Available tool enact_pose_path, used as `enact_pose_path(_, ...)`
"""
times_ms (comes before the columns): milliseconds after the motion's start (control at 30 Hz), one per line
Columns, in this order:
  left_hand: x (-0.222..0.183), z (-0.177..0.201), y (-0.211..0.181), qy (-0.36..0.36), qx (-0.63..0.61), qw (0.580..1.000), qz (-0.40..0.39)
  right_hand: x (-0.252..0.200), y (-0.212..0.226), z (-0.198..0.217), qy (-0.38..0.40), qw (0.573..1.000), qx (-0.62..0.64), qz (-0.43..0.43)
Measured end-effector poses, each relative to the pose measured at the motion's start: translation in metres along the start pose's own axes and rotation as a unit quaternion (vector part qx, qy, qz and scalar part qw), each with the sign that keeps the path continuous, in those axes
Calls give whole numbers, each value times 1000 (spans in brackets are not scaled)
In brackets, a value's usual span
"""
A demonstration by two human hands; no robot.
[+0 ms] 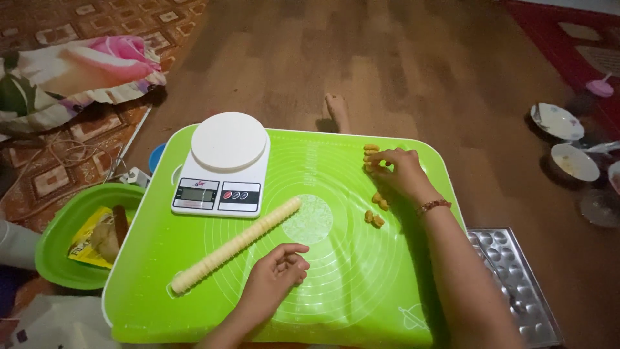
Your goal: The person is rolling dough into a long rope and then pinching off small pieces to form individual shapes on a silicone mat.
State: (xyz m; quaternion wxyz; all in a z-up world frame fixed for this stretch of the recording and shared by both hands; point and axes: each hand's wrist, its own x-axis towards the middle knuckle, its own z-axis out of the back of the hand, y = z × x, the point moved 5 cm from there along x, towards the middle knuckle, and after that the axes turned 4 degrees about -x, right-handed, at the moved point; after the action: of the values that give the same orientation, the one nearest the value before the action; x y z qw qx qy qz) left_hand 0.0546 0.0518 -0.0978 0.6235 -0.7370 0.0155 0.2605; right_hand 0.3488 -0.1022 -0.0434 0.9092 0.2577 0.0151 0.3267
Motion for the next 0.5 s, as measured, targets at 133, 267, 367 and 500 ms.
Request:
enact_pose_path(133,1,2,4,10,-28,1000,5,2,-17,-11,15,999,-29,-12)
enact_pose_path(267,1,3,4,7,-13,1000,-2,-3,-4,0,33,999,17,-29)
enact_pose_path(367,0,5,5,2,-11,1000,5,-6,5,11,40,995,61,-61)
enact_pose_path(500,0,5,5,1,10,1000,-6,0,-29,11,-83,996,43,-10)
